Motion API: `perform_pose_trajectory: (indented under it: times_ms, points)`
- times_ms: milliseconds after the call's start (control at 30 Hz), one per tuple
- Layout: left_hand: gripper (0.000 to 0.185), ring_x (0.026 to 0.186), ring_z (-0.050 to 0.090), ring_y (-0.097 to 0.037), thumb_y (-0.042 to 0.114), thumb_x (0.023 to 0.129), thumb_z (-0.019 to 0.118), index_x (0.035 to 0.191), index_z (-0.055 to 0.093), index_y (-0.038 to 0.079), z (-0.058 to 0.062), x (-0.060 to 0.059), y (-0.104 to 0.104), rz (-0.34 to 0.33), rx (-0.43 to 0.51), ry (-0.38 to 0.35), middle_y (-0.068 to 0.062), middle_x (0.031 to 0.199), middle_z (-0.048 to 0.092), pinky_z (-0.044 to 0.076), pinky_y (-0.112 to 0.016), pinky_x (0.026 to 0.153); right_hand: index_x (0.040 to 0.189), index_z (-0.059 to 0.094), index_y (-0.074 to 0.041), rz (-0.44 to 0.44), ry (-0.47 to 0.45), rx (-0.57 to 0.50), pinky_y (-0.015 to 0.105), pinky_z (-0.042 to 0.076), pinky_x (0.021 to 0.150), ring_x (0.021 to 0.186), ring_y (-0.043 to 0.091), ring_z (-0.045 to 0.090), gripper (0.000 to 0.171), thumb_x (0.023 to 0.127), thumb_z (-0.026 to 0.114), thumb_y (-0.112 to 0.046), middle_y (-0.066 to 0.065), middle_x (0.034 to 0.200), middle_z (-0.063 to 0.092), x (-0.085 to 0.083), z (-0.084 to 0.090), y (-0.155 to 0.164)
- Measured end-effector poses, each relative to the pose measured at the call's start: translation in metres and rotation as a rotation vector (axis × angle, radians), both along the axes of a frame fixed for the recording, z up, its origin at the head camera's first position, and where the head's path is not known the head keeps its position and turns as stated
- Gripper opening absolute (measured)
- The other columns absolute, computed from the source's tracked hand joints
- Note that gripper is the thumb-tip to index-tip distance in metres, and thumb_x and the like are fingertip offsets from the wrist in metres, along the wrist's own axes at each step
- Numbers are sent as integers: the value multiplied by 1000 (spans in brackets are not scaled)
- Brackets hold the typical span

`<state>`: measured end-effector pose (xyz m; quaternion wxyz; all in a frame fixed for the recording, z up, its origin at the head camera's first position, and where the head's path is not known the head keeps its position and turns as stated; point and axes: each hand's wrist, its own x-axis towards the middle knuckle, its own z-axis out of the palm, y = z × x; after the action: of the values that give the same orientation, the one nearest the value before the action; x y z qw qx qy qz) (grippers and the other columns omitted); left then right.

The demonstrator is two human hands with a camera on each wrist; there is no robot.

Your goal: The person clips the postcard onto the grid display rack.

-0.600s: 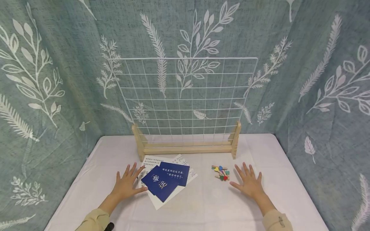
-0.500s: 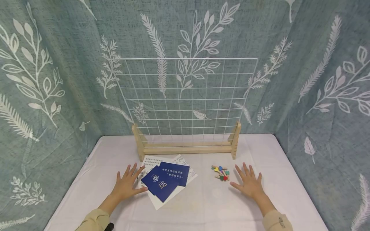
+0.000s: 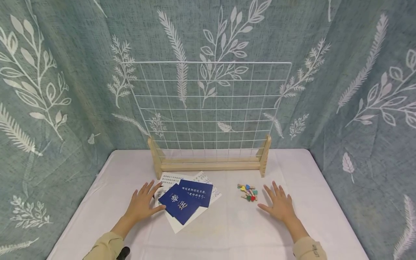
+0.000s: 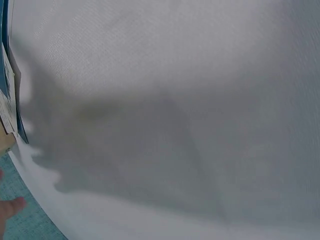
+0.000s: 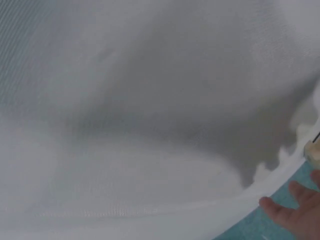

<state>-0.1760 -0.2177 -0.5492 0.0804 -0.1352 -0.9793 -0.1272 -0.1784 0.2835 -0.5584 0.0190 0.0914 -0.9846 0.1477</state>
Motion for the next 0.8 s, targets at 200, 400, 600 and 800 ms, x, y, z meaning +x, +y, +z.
perform_pose_trajectory:
  times_ms: [200,400,600,800]
  points:
    - [79,120,49,-46,49,73,72,138,45,14,-2,0,1,-34,4,86,-24,136,48,43,-65,90,127,56,-2,25,33,18,67,44,86,121,52,45,69,77,70,-47,32,134,47,-3,-3,-1]
    - [68,109,57,-42,42,75,73,131,52,10,-1,-1,3,-52,7,150,-22,126,56,49,-57,83,125,57,0,24,41,-3,61,46,88,114,48,52,64,77,73,-39,30,127,53,-2,1,-6]
    - [48,102,61,-34,39,78,72,114,63,7,4,-3,7,-49,-14,166,-15,111,65,51,-50,81,122,56,5,-88,-53,-123,56,44,95,114,46,52,45,83,69,-15,28,123,57,-2,7,-13]
    - [33,96,63,-32,29,78,73,102,67,7,2,-3,10,-22,-15,182,-12,102,68,53,-47,78,116,59,6,-128,-83,-162,54,47,92,110,45,56,35,85,66,-10,27,117,60,2,9,-15]
